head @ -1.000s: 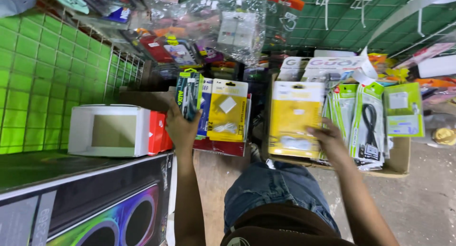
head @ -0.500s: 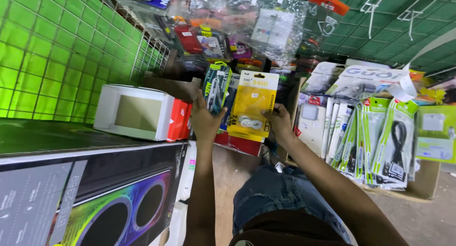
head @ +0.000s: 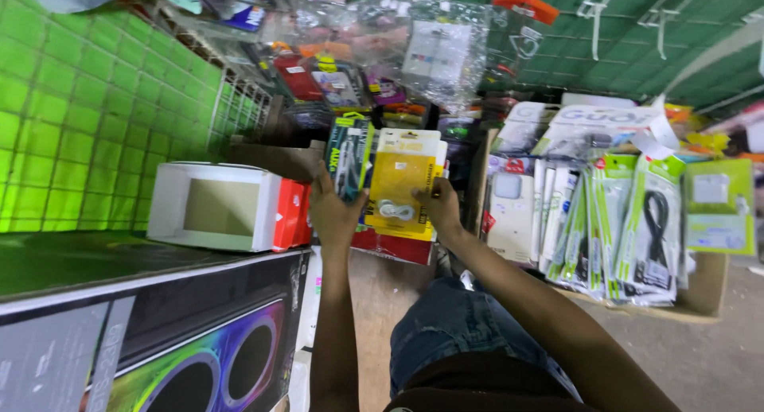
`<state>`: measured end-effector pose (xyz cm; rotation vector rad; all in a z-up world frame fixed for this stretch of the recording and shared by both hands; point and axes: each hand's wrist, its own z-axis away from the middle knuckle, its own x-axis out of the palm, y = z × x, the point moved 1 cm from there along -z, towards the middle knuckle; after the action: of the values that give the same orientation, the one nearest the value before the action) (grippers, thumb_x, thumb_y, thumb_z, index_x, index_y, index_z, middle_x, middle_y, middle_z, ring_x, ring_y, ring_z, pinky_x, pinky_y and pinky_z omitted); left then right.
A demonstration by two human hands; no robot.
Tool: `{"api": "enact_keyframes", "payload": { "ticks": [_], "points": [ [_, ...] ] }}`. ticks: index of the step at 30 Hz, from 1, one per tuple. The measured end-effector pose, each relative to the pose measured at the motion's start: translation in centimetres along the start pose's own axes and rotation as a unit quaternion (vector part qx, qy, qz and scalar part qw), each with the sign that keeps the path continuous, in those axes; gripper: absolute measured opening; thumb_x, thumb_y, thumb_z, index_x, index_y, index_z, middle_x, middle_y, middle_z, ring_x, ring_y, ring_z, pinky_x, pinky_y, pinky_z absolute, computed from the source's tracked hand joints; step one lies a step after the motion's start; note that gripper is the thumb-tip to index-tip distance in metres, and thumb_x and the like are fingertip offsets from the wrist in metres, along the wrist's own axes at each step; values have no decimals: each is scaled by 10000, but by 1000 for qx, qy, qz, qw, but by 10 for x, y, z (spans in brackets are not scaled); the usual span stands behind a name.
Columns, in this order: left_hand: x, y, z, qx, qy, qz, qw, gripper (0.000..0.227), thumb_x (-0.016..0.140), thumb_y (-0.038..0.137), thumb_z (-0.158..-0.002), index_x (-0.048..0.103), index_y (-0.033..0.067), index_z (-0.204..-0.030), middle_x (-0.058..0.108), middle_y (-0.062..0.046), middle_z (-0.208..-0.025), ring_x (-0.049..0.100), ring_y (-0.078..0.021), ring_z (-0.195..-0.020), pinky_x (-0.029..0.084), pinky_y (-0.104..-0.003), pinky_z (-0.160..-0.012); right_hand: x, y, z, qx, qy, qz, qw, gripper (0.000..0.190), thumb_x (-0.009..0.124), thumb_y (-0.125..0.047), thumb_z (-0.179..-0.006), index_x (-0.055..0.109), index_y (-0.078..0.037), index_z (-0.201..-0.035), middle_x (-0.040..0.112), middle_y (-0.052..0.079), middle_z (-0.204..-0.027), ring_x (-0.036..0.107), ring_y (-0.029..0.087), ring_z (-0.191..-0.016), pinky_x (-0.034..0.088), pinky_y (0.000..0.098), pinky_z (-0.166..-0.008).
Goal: Organize and sort various packaged electronics and accessories into a storage bin.
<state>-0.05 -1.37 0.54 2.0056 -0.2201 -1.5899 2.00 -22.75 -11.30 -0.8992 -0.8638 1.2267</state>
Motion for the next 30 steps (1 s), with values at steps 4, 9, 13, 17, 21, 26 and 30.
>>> {"api": "enact_keyframes", "payload": {
  "ticks": [4, 9, 13, 17, 21, 26, 30],
  "points": [
    [-2, 2, 1, -9, -22, -9, 1000, 1077, 881, 452, -731, 339, 48, -1569, 557, -289, -1362, 568, -484, -1193, 480, -559, -965, -8, -6, 6, -43, 15, 90, 995, 284, 800, -115, -896, 657, 17, -1103, 740, 87, -927, 688, 158, -795, 562, 310, -684],
    [2, 1, 1, -15, -10, -37, 999, 1062, 877, 508, -735, 368, 50, -1548, 488, -273, -1445, 475, -480, -1297, 390, -652, -1011, -35, 14, 1, -135, 14, 97, 986, 267, 790, -54, -872, 654, 22, -1088, 694, 71, -897, 636, 155, -785, 536, 304, -684],
    [0, 14, 3, 0, 0, -62, 998, 1041, 852, 515, -742, 383, 62, -1553, 404, -245, -1547, 374, -446, -1397, 283, -680, -1084, -83, -16, 21, -62, 8, 10, 998, 276, 721, -29, -873, 634, -45, -1134, 656, 18, -920, 616, 116, -783, 518, 295, -653],
    [0, 37, 8, 18, 44, -48, 998, 919, 792, 518, -845, 423, 67, -1556, 290, -237, -1626, 261, -426, -1506, 174, -686, -1105, -172, -8, 15, -51, 26, 4, 998, 163, 633, -23, -954, 671, -82, -1102, 693, 9, -924, 641, 109, -772, 514, 275, -661],
    [1, 76, 25, 93, 105, 36, 989, 733, 684, 513, -1003, 461, 114, -1575, 247, -225, -1680, 241, -418, -1554, 173, -651, -1202, -287, -13, 24, -201, 139, 78, 966, 156, 585, 38, -979, 690, -51, -1053, 698, 28, -977, 620, 99, -855, 499, 261, -783],
    [37, 122, 54, 98, 102, 60, 988, 641, 655, 469, -986, 503, 161, -1528, 251, -218, -1677, 214, -417, -1564, 118, -646, -1217, -407, -55, 52, -242, 317, 210, 892, 123, 650, 29, -984, 679, -28, -1088, 704, 101, -1016, 647, 176, -931, 525, 313, -844],
    [70, 164, 86, 145, 65, 120, 980, 603, 665, 385, -1000, 485, 164, -1532, 268, -226, -1676, 225, -417, -1556, 152, -611, -1237, -472, -66, 69, -238, 403, 494, 733, 417, 790, -6, -852, 659, -42, -1245, 632, 224, -1254, 586, 436, -1206, 463, 525, -1009]
  ]
}}
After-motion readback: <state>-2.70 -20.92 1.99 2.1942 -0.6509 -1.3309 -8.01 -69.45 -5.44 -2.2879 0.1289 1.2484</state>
